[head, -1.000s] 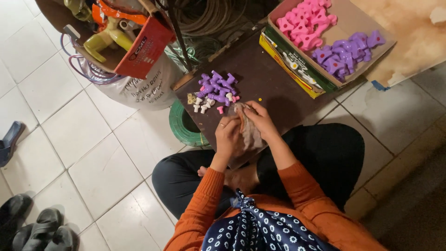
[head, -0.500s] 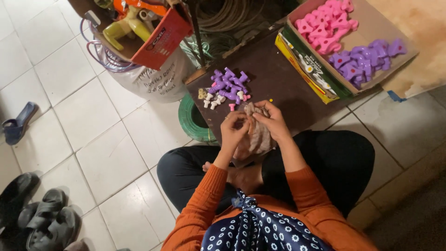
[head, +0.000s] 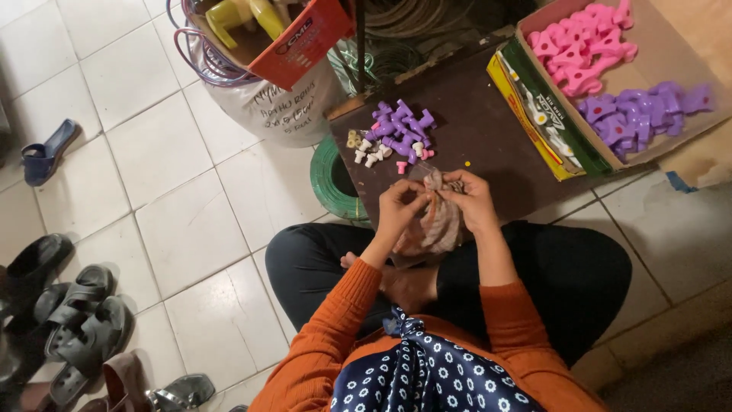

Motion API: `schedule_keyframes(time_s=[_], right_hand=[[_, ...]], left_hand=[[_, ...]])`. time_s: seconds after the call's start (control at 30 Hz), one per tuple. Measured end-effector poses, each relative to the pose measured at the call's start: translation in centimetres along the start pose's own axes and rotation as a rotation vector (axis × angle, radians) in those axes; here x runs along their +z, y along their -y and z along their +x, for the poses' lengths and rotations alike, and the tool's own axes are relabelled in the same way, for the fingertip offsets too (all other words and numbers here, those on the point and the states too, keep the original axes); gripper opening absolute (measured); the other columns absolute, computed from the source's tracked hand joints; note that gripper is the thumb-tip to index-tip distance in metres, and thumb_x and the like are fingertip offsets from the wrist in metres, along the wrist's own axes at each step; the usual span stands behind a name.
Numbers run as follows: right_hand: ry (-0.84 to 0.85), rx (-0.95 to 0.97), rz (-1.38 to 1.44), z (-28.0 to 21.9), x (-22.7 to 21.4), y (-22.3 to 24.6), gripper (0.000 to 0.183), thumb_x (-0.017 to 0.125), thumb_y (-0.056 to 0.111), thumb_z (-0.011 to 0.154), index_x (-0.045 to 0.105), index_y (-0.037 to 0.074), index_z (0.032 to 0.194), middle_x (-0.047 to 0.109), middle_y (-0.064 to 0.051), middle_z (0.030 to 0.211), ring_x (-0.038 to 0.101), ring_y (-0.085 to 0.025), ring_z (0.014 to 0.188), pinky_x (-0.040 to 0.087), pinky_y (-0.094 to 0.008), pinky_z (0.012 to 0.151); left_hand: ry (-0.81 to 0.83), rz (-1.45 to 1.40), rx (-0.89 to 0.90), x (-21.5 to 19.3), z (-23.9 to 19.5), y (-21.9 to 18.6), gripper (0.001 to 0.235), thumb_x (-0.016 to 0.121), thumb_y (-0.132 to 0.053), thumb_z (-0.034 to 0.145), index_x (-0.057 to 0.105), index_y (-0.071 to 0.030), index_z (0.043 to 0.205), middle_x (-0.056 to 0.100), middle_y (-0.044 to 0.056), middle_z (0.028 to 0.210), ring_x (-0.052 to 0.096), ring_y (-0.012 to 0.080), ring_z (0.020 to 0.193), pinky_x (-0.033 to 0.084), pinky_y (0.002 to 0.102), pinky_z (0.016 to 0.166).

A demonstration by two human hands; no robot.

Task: Assembling small interlocking plastic toy pieces of various colors into a larger structure.

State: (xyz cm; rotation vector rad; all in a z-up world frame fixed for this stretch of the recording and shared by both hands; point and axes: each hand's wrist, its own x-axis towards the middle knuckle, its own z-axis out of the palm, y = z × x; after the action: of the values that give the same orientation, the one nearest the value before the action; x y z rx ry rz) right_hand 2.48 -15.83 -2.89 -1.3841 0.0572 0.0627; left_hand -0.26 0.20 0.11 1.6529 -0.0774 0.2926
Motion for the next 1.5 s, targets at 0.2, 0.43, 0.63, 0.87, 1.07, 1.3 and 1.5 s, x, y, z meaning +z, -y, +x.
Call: schedule_keyframes(time_s=[0.2, 0.43, 0.63, 0.87, 1.07, 1.3, 1.5], right_hand=[[-0.158, -0.015, 0.012, 0.9, -1.1, -1.3, 0.029, 0.076, -0.001, 0.068, 0.065, 0.007, 0.093, 0.059, 0.004, 0.078, 0.052, -0.003, 0.073, 0.046, -0.016, 0.069], [-0.257, -0.060, 0.008, 0.8, -2.7, 0.8, 0.027, 0.074, 0.001, 0.072, 0.065, 0.009, 0.096, 0.060, 0.005, 0.082, 0.052, 0.000, 0.076, 0.045, -0.014, 0.072], [-0.254, -0.046, 0.036, 0.8, -2.5, 0.9, 0.029, 0.075, 0.000, 0.072, 0.065, 0.009, 0.098, 0.062, 0.002, 0.085, 0.056, -0.003, 0.078, 0.048, -0.018, 0.073], [-0.244, -0.052, 0.055, 1.0, -2.5, 0.1, 0.030, 0.075, -0.001, 0.071, 0.064, 0.007, 0.098, 0.064, 0.001, 0.087, 0.059, -0.003, 0.080, 0.050, -0.018, 0.074], [-0.224, -0.079, 0.023, 0.7, -2.2, 0.4, 0.031, 0.075, 0.001, 0.072, 0.064, 0.008, 0.100, 0.063, 0.002, 0.088, 0.057, -0.003, 0.083, 0.049, -0.019, 0.077], [-0.141, -0.219, -0.271, -0.5, 1.2, 1.7, 0.031, 0.072, 0.009, 0.080, 0.065, 0.009, 0.109, 0.062, -0.006, 0.099, 0.053, -0.014, 0.097, 0.041, -0.031, 0.091], [0.048, -0.595, -0.617, -1.6, 4.5, 4.4, 0.028, 0.067, 0.004, 0.083, 0.064, 0.008, 0.111, 0.063, -0.011, 0.103, 0.061, -0.030, 0.099, 0.048, -0.039, 0.085]], left_hand=[[-0.079, -0.018, 0.017, -0.2, 0.5, -1.2, 0.013, 0.080, -0.016, 0.067, 0.069, -0.013, 0.074, 0.069, 0.005, 0.081, 0.065, 0.0217, 0.077, 0.048, 0.028, 0.073], [-0.234, 0.339, 0.004, -2.3, 4.0, 4.3, 0.013, 0.076, -0.014, 0.072, 0.066, -0.008, 0.077, 0.066, 0.013, 0.074, 0.063, 0.0340, 0.073, 0.049, 0.039, 0.068], [-0.135, 0.570, -0.003, -1.5, 6.2, 10.1, 0.013, 0.072, -0.017, 0.073, 0.067, -0.012, 0.083, 0.061, 0.012, 0.078, 0.061, 0.0367, 0.075, 0.049, 0.044, 0.068], [-0.052, 0.533, -0.081, -1.0, 5.2, 9.7, 0.040, 0.075, -0.013, 0.067, 0.060, -0.012, 0.103, 0.059, 0.015, 0.094, 0.061, 0.0399, 0.087, 0.050, 0.048, 0.076], [-0.136, 0.188, -0.201, -1.2, 4.4, 8.9, 0.061, 0.073, -0.001, 0.067, 0.046, -0.002, 0.122, 0.057, 0.023, 0.098, 0.066, 0.0388, 0.080, 0.056, 0.040, 0.070], [-0.184, -0.349, -0.544, 0.0, 2.4, 2.1, 0.021, 0.080, -0.025, 0.070, 0.071, -0.009, 0.080, 0.065, 0.006, 0.066, 0.062, 0.0122, 0.063, 0.050, 0.025, 0.060], [-0.074, -0.477, -0.650, -0.1, 1.8, 6.5, 0.019, 0.059, 0.009, 0.060, 0.067, -0.005, 0.070, 0.055, 0.007, 0.057, 0.054, 0.0125, 0.049, 0.051, 0.026, 0.045]])
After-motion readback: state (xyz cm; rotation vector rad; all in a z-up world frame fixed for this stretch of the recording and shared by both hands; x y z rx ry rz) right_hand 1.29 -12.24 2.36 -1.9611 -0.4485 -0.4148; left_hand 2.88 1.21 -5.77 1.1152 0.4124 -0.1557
